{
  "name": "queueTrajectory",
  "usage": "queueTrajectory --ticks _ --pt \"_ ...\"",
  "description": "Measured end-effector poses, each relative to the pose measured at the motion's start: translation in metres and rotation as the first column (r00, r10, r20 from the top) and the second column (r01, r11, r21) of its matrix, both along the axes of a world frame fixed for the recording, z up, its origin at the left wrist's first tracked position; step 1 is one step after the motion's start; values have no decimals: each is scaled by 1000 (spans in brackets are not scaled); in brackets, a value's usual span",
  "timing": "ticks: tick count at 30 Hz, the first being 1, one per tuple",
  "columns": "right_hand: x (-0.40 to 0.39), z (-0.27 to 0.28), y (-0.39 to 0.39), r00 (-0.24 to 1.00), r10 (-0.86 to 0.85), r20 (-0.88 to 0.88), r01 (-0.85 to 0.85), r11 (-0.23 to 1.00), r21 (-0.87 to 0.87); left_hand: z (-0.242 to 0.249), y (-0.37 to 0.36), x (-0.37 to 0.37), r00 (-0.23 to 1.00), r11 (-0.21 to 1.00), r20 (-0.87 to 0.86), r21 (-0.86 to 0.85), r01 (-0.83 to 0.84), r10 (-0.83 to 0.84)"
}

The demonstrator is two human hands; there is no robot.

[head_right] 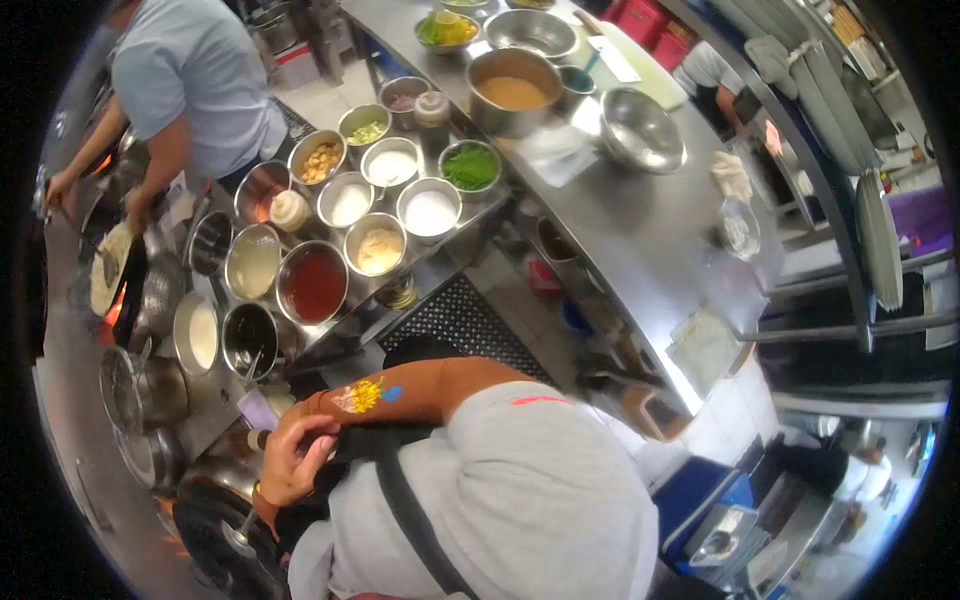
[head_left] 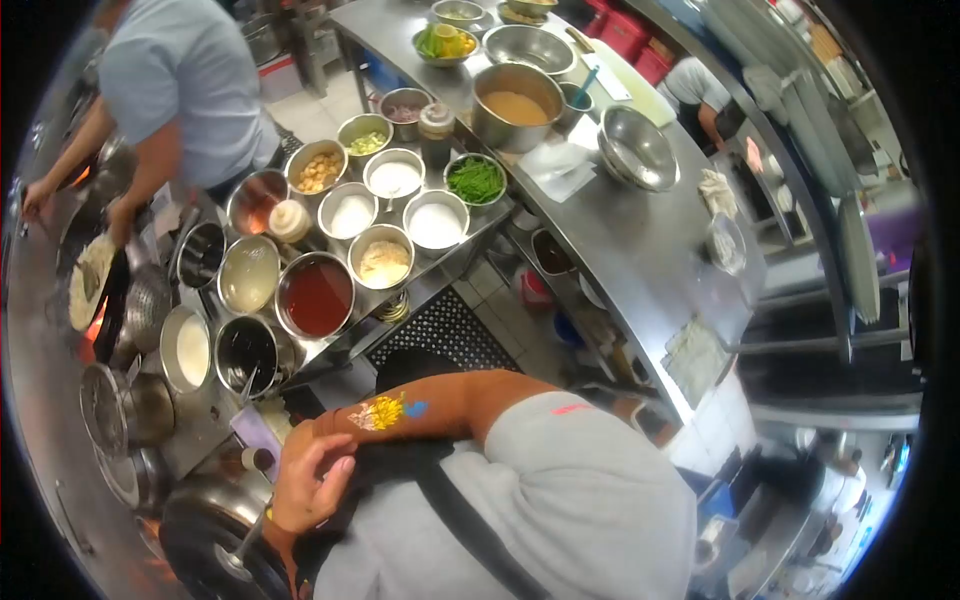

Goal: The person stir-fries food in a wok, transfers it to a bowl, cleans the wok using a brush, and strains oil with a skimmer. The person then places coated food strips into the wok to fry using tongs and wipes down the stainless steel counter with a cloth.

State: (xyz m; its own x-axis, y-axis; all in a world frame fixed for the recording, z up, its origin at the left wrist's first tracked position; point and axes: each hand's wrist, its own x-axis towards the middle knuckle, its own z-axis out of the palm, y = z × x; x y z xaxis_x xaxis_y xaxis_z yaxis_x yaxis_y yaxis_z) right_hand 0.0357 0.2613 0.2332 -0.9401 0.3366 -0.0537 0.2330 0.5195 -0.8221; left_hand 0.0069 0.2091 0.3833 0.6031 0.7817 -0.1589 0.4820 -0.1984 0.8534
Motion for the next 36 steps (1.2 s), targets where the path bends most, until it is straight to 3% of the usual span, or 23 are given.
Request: queueTrajectory --ticks 2,5,6,7,8,9,10,11,13,14,16,19,21,23,25,27,31,33,36 --pt "6 5 -9 996 -20 -84 15 998 -56 -2 -4 8 998 985 51 168 36 -45" --pt "13 14 -26 934 -53 -352 -26 976 -216 2 -24 -17 998 921 43 386 -56 42" --pt "16 18 -31 891 -66 -449 -69 958 -278 2 -41 -30 972 905 90 354 -236 218" --pt "16 22 -38 898 -48 -438 -115 934 -338 1 -61 -45 906 846 143 322 -424 400" --pt "17 24 -42 912 -36 -409 -147 901 -408 2 -85 -61 749 683 198 312 -660 633" --pt "14 30 -44 997 76 -13 -73 872 -484 -1 -107 -74 537 467 269 285 -837 799" --pt "5 43 -52 995 81 -51 -95 879 -467 -16 -126 -90 286 130 433 354 -926 855" --pt "-5 58 -61 995 66 -79 -94 887 -452 -22 -152 -107 120 -123 499 428 -896 858" --pt "-38 85 -83 986 131 -104 -163 897 -411 -38 -200 -133 -130 -358 628 252 -899 768" --pt "-53 93 -98 982 141 -124 -179 902 -393 -34 -217 -135 -200 -378 660 138 -916 724" --pt "-73 98 -137 906 343 -249 -415 836 -358 -19 -247 -124 -317 -376 706 -77 -923 633" --pt "-87 121 -197 703 596 -387 -708 641 -297 -6 -295 -115 -581 -546 662 -296 -784 474" --pt "-90 124 -220 561 732 -386 -827 503 -251 -5 -351 -121 -651 -639 672 -335 -692 353" --pt "-91 104 -233 424 853 -303 -903 374 -210 -13 -413 -126 -680 -716 638 -277 -641 361" --pt "-91 92 -239 389 881 -269 -915 336 -224 -28 -465 -135 -754 -784 555 -267 -561 351" --pt "-89 83 -237 408 899 -157 -900 368 -233 -46 -506 -140 -783 -803 503 -256 -538 365" --pt "-86 66 -226 495 863 -103 -859 467 -213 -77 -561 -162 -765 -779 489 -239 -579 418" --pt "-81 58 -211 584 804 -113 -806 558 -197 -90 -581 -176 -804 -831 349 -110 -545 481" --pt "-74 53 -177 699 715 1 -693 678 -244 -95 -593 -188 -816 -811 271 -163 -562 511"
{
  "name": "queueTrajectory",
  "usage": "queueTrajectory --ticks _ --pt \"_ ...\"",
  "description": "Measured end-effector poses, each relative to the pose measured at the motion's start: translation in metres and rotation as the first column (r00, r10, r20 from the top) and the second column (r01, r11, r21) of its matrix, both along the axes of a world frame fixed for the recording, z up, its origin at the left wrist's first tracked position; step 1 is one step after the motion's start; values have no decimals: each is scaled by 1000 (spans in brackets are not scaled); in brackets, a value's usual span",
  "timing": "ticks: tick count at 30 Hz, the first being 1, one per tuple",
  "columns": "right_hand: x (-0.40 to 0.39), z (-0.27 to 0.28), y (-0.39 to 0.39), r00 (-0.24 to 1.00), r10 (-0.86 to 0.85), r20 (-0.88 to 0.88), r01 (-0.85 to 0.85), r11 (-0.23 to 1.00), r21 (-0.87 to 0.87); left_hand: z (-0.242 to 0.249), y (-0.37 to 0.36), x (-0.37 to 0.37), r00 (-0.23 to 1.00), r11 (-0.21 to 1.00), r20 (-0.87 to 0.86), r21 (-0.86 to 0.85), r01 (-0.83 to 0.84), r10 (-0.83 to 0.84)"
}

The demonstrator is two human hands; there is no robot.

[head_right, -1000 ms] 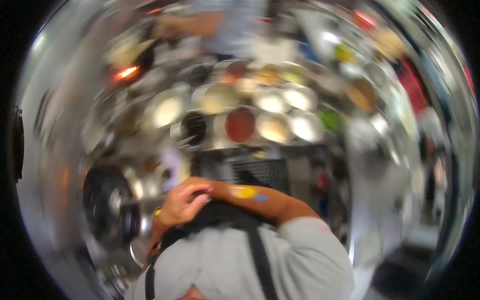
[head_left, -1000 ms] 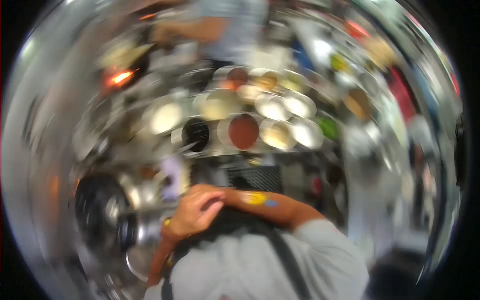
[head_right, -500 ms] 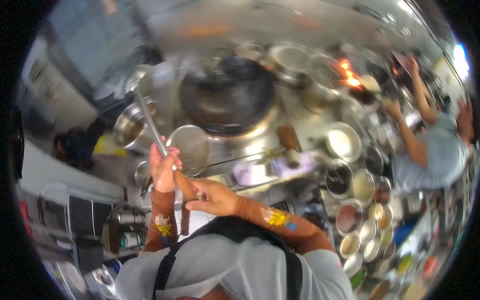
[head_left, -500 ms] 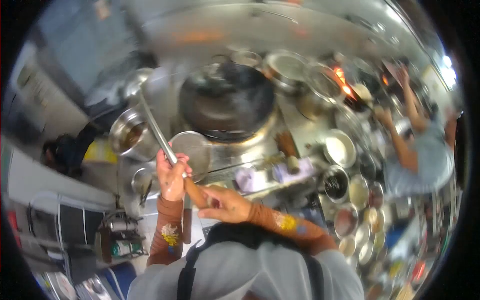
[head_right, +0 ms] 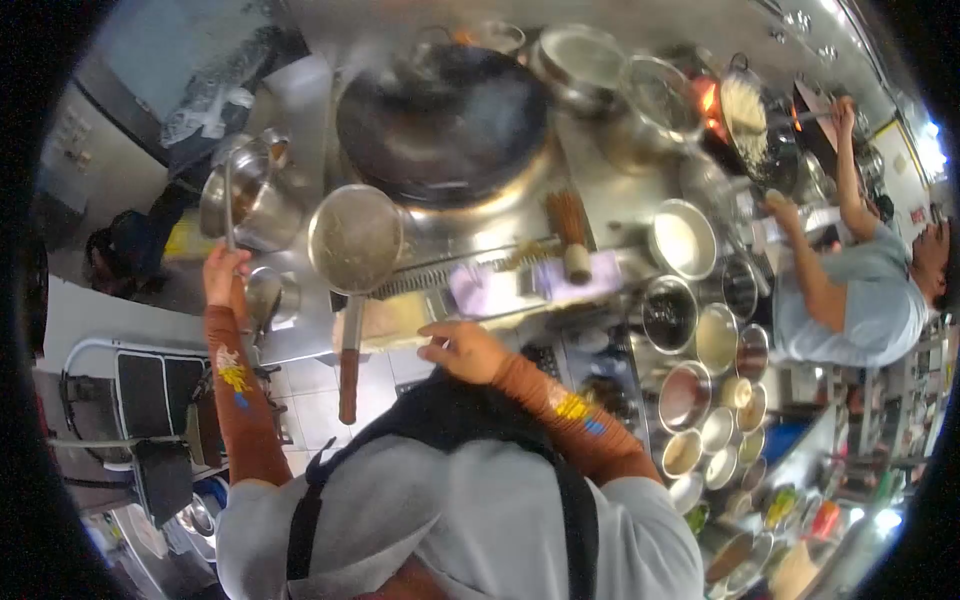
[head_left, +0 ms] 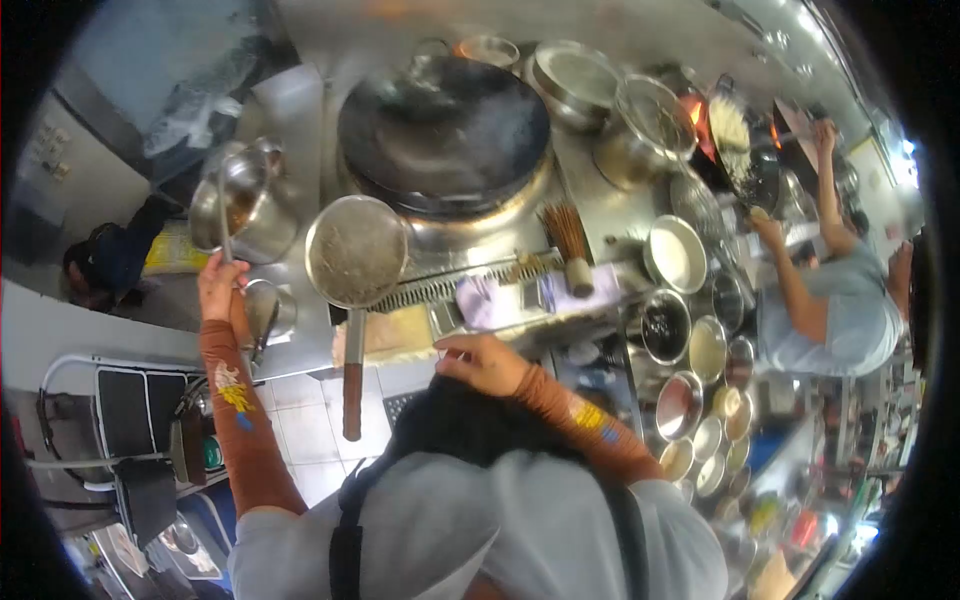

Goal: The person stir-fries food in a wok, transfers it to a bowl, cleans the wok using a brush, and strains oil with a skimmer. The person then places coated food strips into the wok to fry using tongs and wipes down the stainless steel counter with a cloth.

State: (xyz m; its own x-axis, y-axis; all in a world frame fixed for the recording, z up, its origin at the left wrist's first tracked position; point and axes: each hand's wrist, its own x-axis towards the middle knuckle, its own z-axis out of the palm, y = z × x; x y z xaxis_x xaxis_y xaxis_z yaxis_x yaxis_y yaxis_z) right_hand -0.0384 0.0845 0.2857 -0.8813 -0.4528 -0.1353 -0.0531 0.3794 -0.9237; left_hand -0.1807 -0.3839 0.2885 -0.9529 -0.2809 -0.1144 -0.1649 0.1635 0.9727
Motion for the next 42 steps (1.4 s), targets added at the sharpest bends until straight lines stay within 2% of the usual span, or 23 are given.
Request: queueTrajectory --ticks 2,3,5,6,7,8,10,11,12,13,14,15,17,20,23,24,26,28,30,33,37,39,42 --pt "3 -24 29 996 -77 41 77 997 12 -8 -8 -6 1000 999 -13 -35 9 -9" --pt "5 -30 41 992 -110 66 107 993 41 -8 -13 -8 999 970 37 -241 24 -16" --pt "5 -41 65 979 -176 104 166 981 100 -1 -16 -12 993 786 120 -614 78 -4" --pt "3 -57 75 975 -202 93 191 974 118 8 -4 -12 997 560 -71 -828 -36 -41" --pt "-3 -64 79 964 -251 88 238 962 135 21 16 -9 961 294 -242 -936 -195 -134" --pt "-11 -68 79 951 -298 87 283 947 152 34 40 -3 891 23 -365 -927 -374 -271" --pt "-27 -80 71 914 -401 61 381 901 210 58 126 6 931 529 -275 -841 -112 -239" --pt "-38 -87 61 891 -453 31 433 867 246 45 161 6 903 566 -240 -824 5 -357" --pt "-48 -93 53 864 -503 -4 484 830 277 44 207 13 886 634 -80 -728 262 -457" --pt "-56 -100 48 885 -463 -47 453 833 318 16 234 12 791 639 1 -589 495 -612" --pt "-63 -107 43 902 -422 -87 423 831 362 1 260 12 683 543 166 -488 683 -711" --pt "-67 -111 40 916 -380 -125 397 823 406 -43 272 6 613 498 166 -442 746 -772" --pt "-65 -101 42 922 -332 -197 382 860 339 -83 289 6 582 457 187 -450 767 -791" --pt "-49 -42 67 929 -292 -227 338 920 197 -52 318 21 519 474 85 -301 827 -851" --pt "-36 2 99 942 -323 -90 315 944 -98 -38 335 14 325 328 -55 -273 905 -944" --pt "-33 14 108 941 -335 -52 327 938 -117 -17 348 19 333 374 -188 -265 889 -924" --pt "-23 33 125 929 -368 19 367 917 -156 -13 367 21 361 367 -175 1 930 -916" --pt "-14 45 134 899 -436 -23 426 887 -181 4 389 33 412 352 -212 268 897 -886" --pt "-6 72 141 875 -475 -97 461 877 -132 6 404 41 389 308 -261 302 902 -883" --pt "-7 99 140 748 -320 -582 383 924 -17 16 419 46 323 257 -251 261 930 -912" --pt "-9 91 145 767 -238 -596 356 931 85 19 427 43 240 230 -183 72 970 -953" --pt "-10 86 148 751 -271 -602 356 934 24 19 428 43 229 226 -144 42 973 -963" --pt "-9 81 149 779 -367 -509 409 912 -32 28 432 48 237 216 -285 104 971 -929"
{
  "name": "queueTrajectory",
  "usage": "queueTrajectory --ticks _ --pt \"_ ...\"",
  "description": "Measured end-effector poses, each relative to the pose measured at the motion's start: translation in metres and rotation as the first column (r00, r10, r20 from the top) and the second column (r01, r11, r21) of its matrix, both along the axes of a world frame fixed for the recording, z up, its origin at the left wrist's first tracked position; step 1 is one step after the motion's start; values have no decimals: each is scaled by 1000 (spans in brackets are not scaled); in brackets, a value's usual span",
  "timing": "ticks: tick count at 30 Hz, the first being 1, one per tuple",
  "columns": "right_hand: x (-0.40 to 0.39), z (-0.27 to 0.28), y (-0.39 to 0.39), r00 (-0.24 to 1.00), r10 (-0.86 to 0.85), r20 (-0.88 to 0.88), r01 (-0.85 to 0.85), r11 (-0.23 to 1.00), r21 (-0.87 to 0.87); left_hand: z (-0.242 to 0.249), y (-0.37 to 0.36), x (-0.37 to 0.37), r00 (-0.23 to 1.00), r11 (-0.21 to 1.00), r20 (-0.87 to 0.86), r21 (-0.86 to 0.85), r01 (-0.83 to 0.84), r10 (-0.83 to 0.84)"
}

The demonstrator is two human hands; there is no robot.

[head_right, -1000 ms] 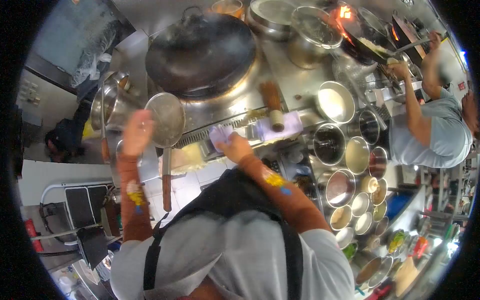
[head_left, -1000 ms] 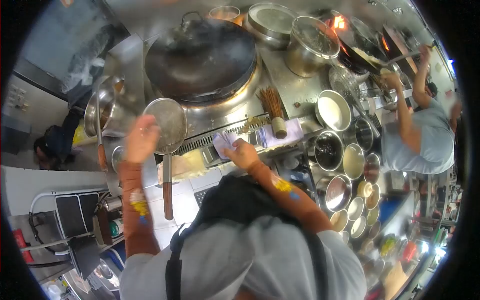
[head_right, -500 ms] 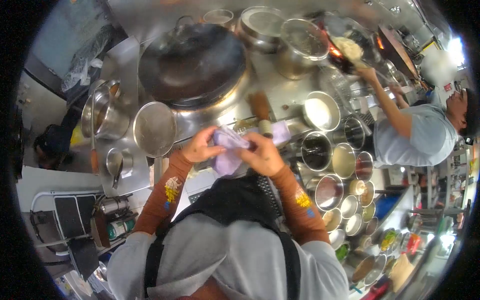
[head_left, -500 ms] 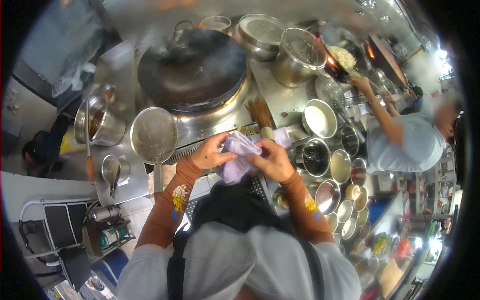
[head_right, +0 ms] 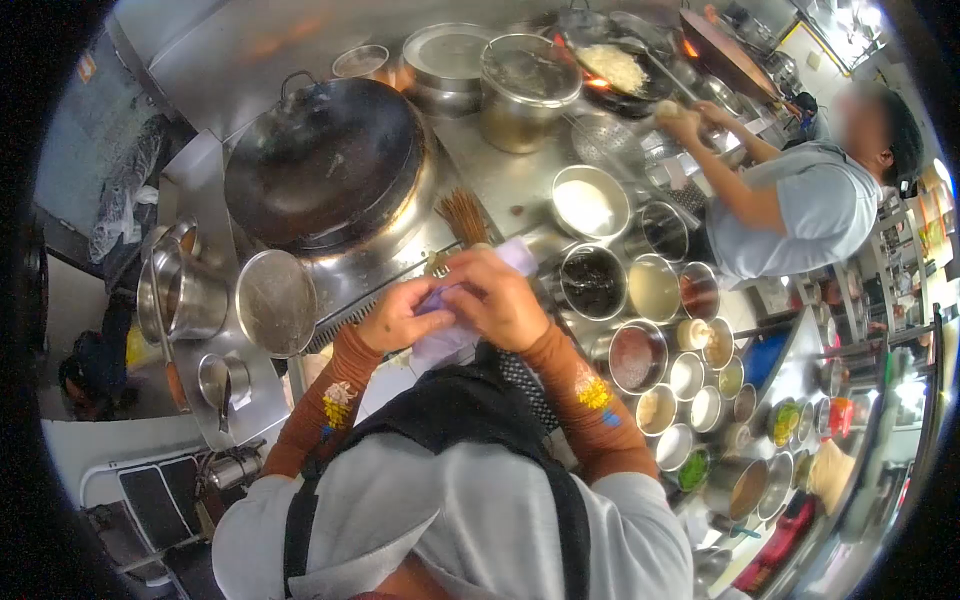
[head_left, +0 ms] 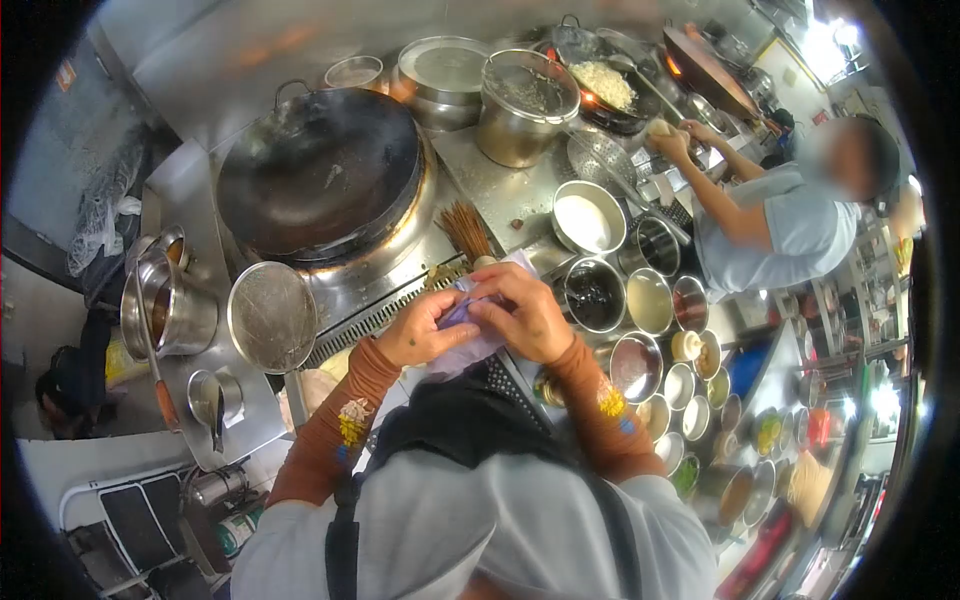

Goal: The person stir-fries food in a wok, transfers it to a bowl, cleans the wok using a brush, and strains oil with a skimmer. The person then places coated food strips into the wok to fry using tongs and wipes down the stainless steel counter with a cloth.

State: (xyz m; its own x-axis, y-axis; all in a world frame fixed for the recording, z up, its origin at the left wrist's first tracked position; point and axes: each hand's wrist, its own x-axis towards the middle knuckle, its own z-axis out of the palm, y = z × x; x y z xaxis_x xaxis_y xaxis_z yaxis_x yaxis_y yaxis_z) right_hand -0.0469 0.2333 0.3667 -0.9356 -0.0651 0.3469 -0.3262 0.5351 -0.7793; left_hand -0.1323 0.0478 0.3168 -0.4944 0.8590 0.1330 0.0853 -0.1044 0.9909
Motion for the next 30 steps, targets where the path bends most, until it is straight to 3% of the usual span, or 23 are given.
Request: queueTrajectory --ticks 3,5,6,8,9,10,11,14,16,17,18,19,21,24,26,27,28,29,30 --pt "2 -4 -2 971 -71 230 115 976 -185 -3 -1 -4 997 988 -78 -152 -35 24" --pt "1 -9 6 943 -59 327 176 924 -339 -9 1 -7 991 989 -131 -144 -34 14" --pt "0 -11 15 940 -4 341 112 948 -298 -7 5 -10 991 990 -131 -139 -4 -14" --pt "7 -8 36 875 -79 477 178 970 -165 0 22 -17 991 987 -87 -131 92 -104" --pt "11 -6 43 833 -121 540 202 975 -93 -1 35 -21 997 996 -17 -45 74 -75" --pt "18 0 47 847 -170 505 285 945 -160 -4 50 -25 997 998 56 41 47 -49" --pt "24 11 54 794 -186 580 364 908 -208 -5 67 -29 991 992 130 125 10 -26" --pt "43 12 84 812 -239 532 481 790 -380 17 139 -54 916 986 398 167 -22 -47" --pt "51 15 112 809 -302 505 528 750 -397 4 213 -66 747 984 663 157 -89 -38" --pt "53 25 116 804 -347 483 577 653 -491 -5 250 -68 657 981 751 170 -93 -67" --pt "58 24 131 794 -392 464 597 650 -471 -2 281 -71 606 988 788 155 -21 -111" --pt "60 26 149 782 -441 442 618 641 -455 9 306 -75 467 999 883 33 31 -43" --pt "63 36 173 799 -467 378 601 617 -508 19 340 -79 356 987 920 149 67 -163" --pt "61 41 210 830 -517 211 536 631 -561 34 347 -80 483 956 871 56 -288 94" --pt "47 58 227 835 -532 141 507 642 -575 41 322 -100 478 956 878 124 -266 19" --pt "34 60 237 814 -575 83 511 641 -572 47 310 -100 457 904 882 93 -417 120" --pt "21 57 253 817 -573 67 498 640 -585 49 291 -108 500 912 863 142 -386 77" --pt "6 48 271 820 -569 51 482 641 -597 58 274 -111 469 892 858 32 -451 207" --pt "-14 35 290 827 -560 55 463 622 -631 64 255 -115 491 897 843 23 -441 220"
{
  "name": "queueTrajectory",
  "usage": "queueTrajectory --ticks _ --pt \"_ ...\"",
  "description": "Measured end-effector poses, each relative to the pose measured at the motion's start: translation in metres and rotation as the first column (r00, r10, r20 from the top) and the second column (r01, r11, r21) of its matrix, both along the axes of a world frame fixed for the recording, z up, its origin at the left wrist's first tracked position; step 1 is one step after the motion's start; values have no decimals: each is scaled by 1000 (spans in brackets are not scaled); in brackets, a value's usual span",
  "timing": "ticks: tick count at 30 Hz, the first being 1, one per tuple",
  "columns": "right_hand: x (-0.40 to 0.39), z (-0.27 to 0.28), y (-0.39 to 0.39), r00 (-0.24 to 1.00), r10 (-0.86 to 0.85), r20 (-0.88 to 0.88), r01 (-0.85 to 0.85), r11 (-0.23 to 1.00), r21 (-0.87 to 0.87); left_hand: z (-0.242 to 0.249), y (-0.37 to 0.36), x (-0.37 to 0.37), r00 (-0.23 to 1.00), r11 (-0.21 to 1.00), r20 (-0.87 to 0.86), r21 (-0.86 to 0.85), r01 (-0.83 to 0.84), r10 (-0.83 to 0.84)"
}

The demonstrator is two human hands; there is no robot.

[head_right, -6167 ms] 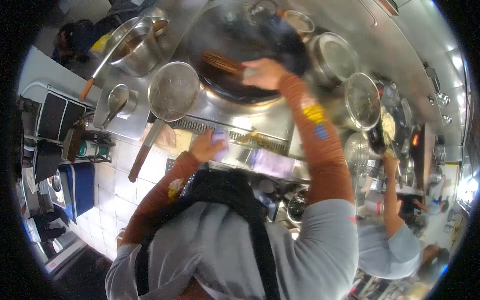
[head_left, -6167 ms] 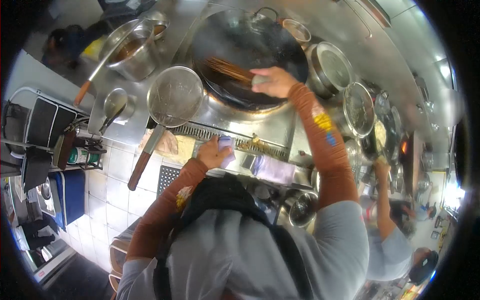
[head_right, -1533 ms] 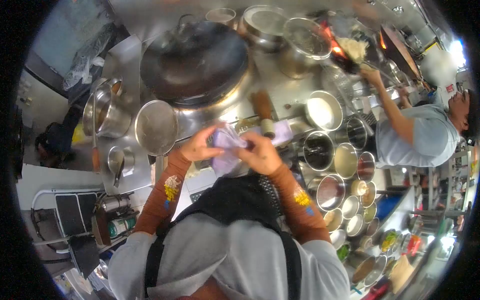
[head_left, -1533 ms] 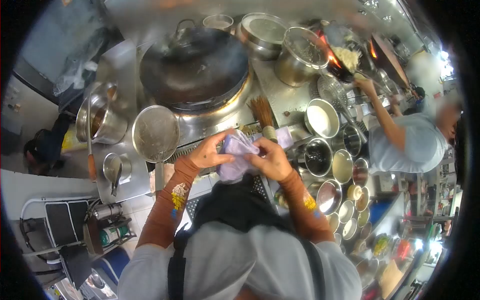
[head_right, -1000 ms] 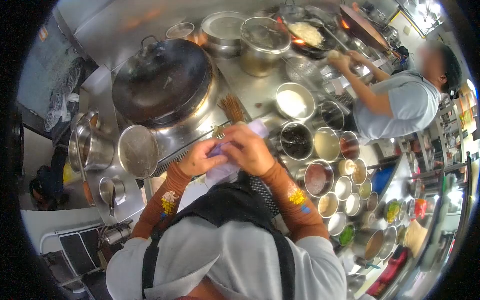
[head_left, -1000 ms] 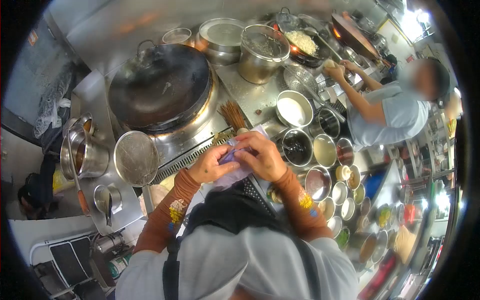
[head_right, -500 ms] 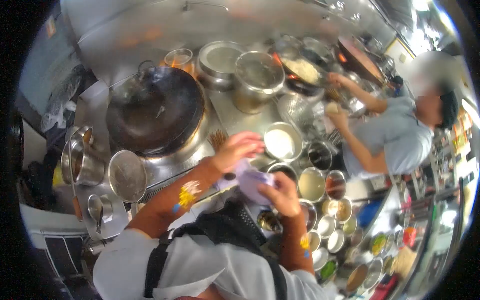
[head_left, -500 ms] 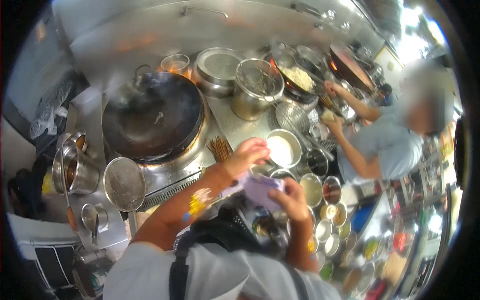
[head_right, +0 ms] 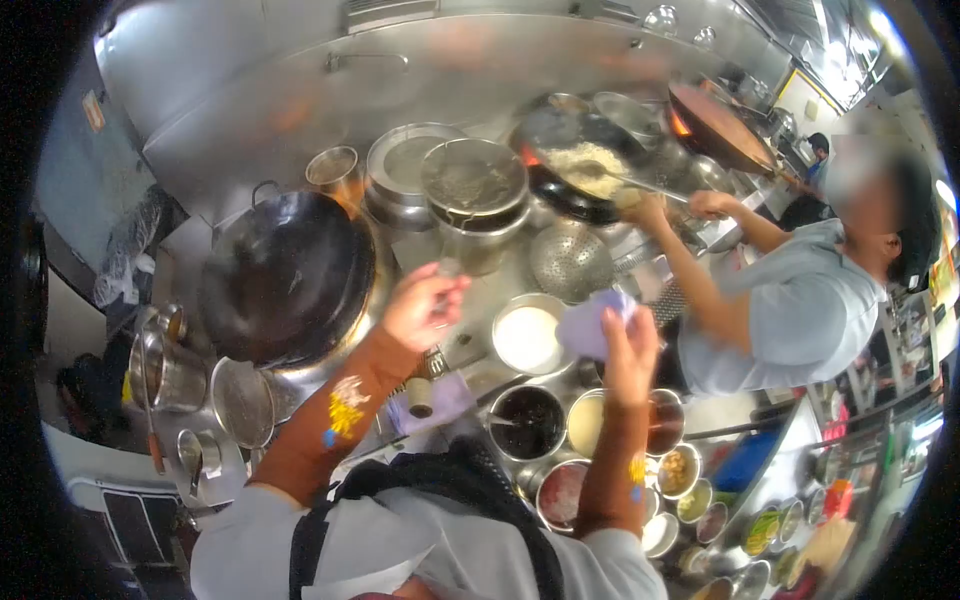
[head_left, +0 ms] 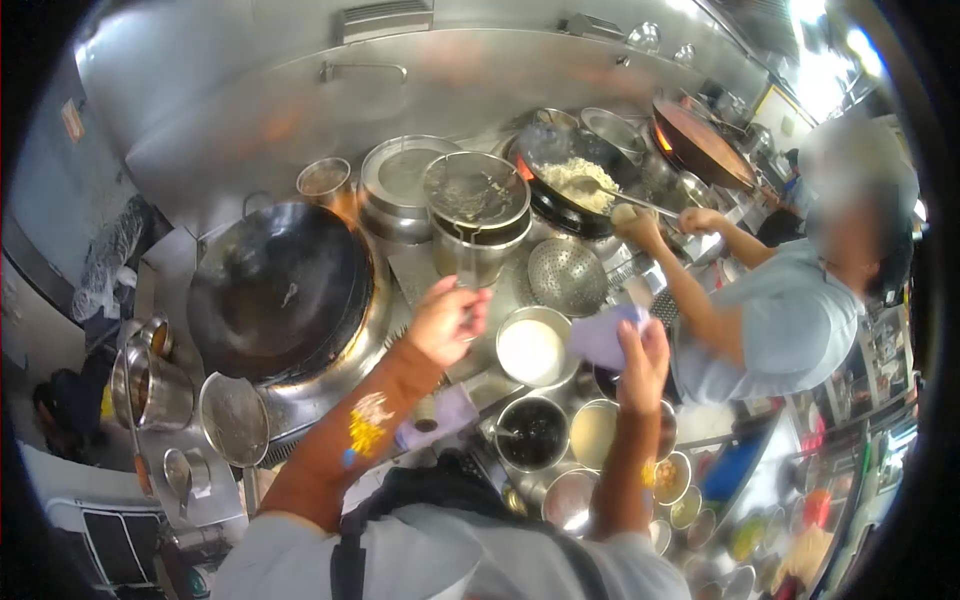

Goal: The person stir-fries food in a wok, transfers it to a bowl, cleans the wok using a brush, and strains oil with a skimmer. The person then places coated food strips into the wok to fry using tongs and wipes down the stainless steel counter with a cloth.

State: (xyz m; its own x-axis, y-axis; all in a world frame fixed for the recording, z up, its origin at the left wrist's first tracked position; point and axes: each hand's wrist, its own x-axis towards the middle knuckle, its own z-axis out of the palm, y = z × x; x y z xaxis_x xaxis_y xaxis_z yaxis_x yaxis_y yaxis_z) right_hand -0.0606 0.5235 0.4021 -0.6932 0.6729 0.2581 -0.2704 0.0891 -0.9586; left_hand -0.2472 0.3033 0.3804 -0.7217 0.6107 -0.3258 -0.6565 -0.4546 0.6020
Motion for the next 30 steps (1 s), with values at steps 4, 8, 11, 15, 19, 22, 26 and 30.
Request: queueTrajectory --ticks 4,8,11,15,19,22,26,30 --pt "-102 -61 67 993 3 117 -5 1000 13 7 -54 6 995 998 -95 -68 -4 -3" --pt "-199 -100 91 929 -152 337 105 983 152 27 -97 27 981 987 -187 -135 -82 56" --pt "-258 -132 108 858 -412 305 187 805 563 32 -127 40 963 972 -243 -173 -161 116" --pt "-295 -130 89 828 -524 200 292 707 644 30 -168 56 936 937 -309 -243 -250 170" --pt "-293 -114 69 873 -393 290 93 715 693 25 -204 71 912 899 -302 -251 -358 279" --pt "-315 -152 118 860 -397 320 55 696 716 19 -226 81 896 863 -310 -295 -410 319" --pt "-310 -138 109 874 -55 483 -42 981 188 23 -250 96 889 816 -333 -383 -433 315" --pt "-325 -146 131 659 101 745 -191 981 36 20 -268 107 906 819 -283 -402 -410 315"
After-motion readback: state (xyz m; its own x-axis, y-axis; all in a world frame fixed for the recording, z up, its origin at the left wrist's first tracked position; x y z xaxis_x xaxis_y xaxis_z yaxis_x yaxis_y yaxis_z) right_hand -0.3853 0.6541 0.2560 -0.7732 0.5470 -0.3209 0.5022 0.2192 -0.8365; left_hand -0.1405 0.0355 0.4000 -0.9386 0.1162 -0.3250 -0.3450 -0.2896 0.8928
